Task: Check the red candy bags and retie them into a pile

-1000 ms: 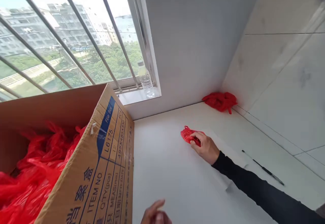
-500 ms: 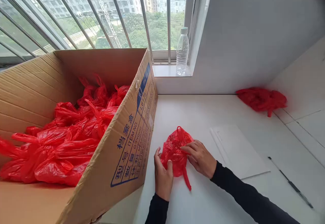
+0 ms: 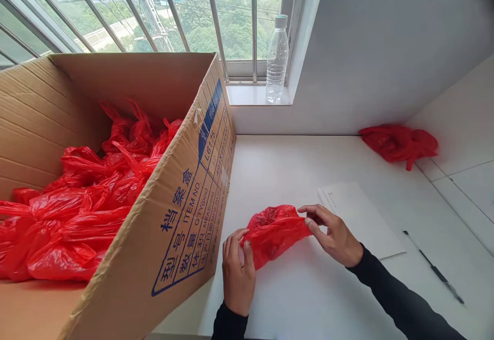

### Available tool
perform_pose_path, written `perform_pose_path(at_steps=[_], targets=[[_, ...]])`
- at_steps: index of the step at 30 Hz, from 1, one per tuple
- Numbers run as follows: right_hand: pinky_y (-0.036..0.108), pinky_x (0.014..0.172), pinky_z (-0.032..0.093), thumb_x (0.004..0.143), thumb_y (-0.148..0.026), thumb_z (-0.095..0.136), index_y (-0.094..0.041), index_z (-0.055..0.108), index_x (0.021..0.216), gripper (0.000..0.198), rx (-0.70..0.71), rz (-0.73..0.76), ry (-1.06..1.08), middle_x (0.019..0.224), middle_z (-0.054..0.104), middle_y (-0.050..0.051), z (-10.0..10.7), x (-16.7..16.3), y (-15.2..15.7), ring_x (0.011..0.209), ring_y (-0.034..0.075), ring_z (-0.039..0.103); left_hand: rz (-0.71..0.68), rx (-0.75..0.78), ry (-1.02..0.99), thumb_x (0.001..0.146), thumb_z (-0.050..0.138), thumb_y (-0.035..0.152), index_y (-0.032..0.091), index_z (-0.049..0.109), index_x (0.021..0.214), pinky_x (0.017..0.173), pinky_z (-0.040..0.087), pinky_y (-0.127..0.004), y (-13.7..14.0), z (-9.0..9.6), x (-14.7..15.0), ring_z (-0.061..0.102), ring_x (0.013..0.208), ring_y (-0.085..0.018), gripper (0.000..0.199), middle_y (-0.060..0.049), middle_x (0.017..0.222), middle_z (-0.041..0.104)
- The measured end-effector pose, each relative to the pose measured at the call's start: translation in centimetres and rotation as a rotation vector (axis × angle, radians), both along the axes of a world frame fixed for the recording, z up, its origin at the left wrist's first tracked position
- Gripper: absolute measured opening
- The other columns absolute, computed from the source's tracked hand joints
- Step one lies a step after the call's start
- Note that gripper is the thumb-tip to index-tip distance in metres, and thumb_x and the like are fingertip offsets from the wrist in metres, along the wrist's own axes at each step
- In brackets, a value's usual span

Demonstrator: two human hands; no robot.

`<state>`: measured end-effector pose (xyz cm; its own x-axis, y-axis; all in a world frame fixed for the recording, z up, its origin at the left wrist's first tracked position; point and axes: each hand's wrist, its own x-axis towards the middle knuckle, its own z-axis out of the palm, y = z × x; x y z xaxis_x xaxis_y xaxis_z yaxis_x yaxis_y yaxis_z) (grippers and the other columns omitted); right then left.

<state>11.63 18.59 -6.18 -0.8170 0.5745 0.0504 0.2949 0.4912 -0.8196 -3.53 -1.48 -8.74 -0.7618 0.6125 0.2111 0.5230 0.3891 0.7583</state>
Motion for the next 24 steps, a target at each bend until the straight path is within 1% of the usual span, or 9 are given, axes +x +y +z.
perform_pose_path(at_steps=[2, 5, 8, 11, 13, 15, 17, 20, 24], targets=[[0.035, 0.074, 0.051, 0.097, -0.042, 0.054, -0.026, 0.061, 0.123, 0.031, -0.023, 0.047, -0.031, 0.094, 0.067, 0.003, 0.0, -0.3, -0.5, 0.078, 0.019, 0.060, -0.081, 0.003, 0.015, 0.098, 0.051, 0.027, 0.022, 0.054, 0.133, 0.104, 0.045, -0.051, 0.7, 0.9, 0.5, 0.053, 0.124, -0.029, 0.036, -0.012, 0.130, 0.061], [0.033, 0.069, 0.047, 0.094, -0.043, 0.059, -0.027, 0.068, 0.103, 0.020, -0.051, 0.102, -0.054, 0.083, 0.067, 0.001, 0.2, -1.0, -1.4, 0.073, 0.018, 0.057, -0.200, 0.023, 0.032, 0.094, 0.058, 0.026, 0.026, 0.066, 0.111, 0.107, 0.040, -0.049, 1.7, 1.7, 0.9, 0.058, 0.111, -0.026, 0.019, -0.005, 0.110, 0.069], [0.031, 0.061, 0.042, 0.100, -0.044, 0.047, -0.025, 0.061, 0.090, 0.026, -0.093, 0.020, -0.048, 0.072, 0.059, -0.001, 0.7, -0.7, -1.4, 0.064, 0.016, 0.051, -0.114, 0.057, 0.001, 0.098, 0.054, 0.026, 0.025, 0.065, 0.092, 0.093, 0.047, -0.040, 1.4, 2.0, 0.7, 0.061, 0.092, -0.021, 0.012, -0.001, 0.090, 0.068], [0.029, 0.058, 0.043, 0.104, -0.046, 0.035, -0.025, 0.053, 0.094, 0.030, -0.137, -0.107, -0.020, 0.073, 0.056, -0.001, 1.3, 0.3, -1.0, 0.064, 0.016, 0.052, 0.064, 0.094, -0.052, 0.103, 0.045, 0.029, 0.024, 0.057, 0.103, 0.078, 0.050, -0.032, 0.4, 2.2, 0.7, 0.062, 0.092, -0.019, 0.013, -0.003, 0.095, 0.065], [0.031, 0.066, 0.047, 0.103, -0.047, 0.036, -0.025, 0.051, 0.093, 0.029, -0.141, -0.145, 0.003, 0.080, 0.057, 0.000, 1.6, 0.7, -1.0, 0.070, 0.017, 0.054, 0.133, 0.122, -0.084, 0.103, 0.042, 0.032, 0.024, 0.052, 0.111, 0.078, 0.051, -0.031, 0.1, 2.6, 1.0, 0.062, 0.098, -0.019, 0.014, -0.005, 0.103, 0.063], [0.034, 0.077, 0.048, 0.099, -0.049, 0.047, -0.025, 0.050, 0.088, 0.027, -0.099, -0.124, 0.020, 0.087, 0.059, 0.002, 2.0, 0.7, -1.3, 0.081, 0.019, 0.056, 0.089, 0.103, -0.094, 0.100, 0.052, 0.037, 0.025, 0.048, 0.123, 0.085, 0.051, -0.034, 0.3, 3.0, 1.4, 0.060, 0.105, -0.021, 0.026, -0.006, 0.110, 0.062], [0.034, 0.074, 0.047, 0.095, -0.051, 0.053, -0.026, 0.046, 0.080, 0.030, -0.066, -0.079, 0.011, 0.084, 0.056, 0.001, 2.3, 0.3, -1.8, 0.079, 0.019, 0.053, -0.040, 0.018, -0.063, 0.094, 0.062, 0.038, 0.027, 0.049, 0.129, 0.092, 0.050, -0.040, 0.6, 3.3, 1.7, 0.058, 0.108, -0.024, 0.039, -0.006, 0.112, 0.062], [0.029, 0.057, 0.039, 0.097, -0.052, 0.050, -0.026, 0.039, 0.074, 0.037, -0.123, -0.076, -0.032, 0.069, 0.044, -0.003, 3.0, 0.0, -2.3, 0.062, 0.015, 0.041, -0.156, -0.093, -0.007, 0.095, 0.059, 0.034, 0.027, 0.062, 0.112, 0.087, 0.050, -0.042, 0.9, 3.3, 1.8, 0.059, 0.099, -0.025, 0.018, -0.005, 0.102, 0.062], [0.028, 0.058, 0.040, 0.096, -0.052, 0.053, -0.027, 0.050, 0.092, 0.025, -0.199, -0.087, -0.063, 0.067, 0.049, -0.006, 3.8, 0.6, -1.9, 0.059, 0.014, 0.044, -0.033, -0.052, -0.001, 0.100, 0.050, 0.035, 0.025, 0.067, 0.101, 0.075, 0.051, -0.035, 0.0, 3.2, 1.3, 0.058, 0.087, -0.022, 0.020, -0.006, 0.092, 0.059]])
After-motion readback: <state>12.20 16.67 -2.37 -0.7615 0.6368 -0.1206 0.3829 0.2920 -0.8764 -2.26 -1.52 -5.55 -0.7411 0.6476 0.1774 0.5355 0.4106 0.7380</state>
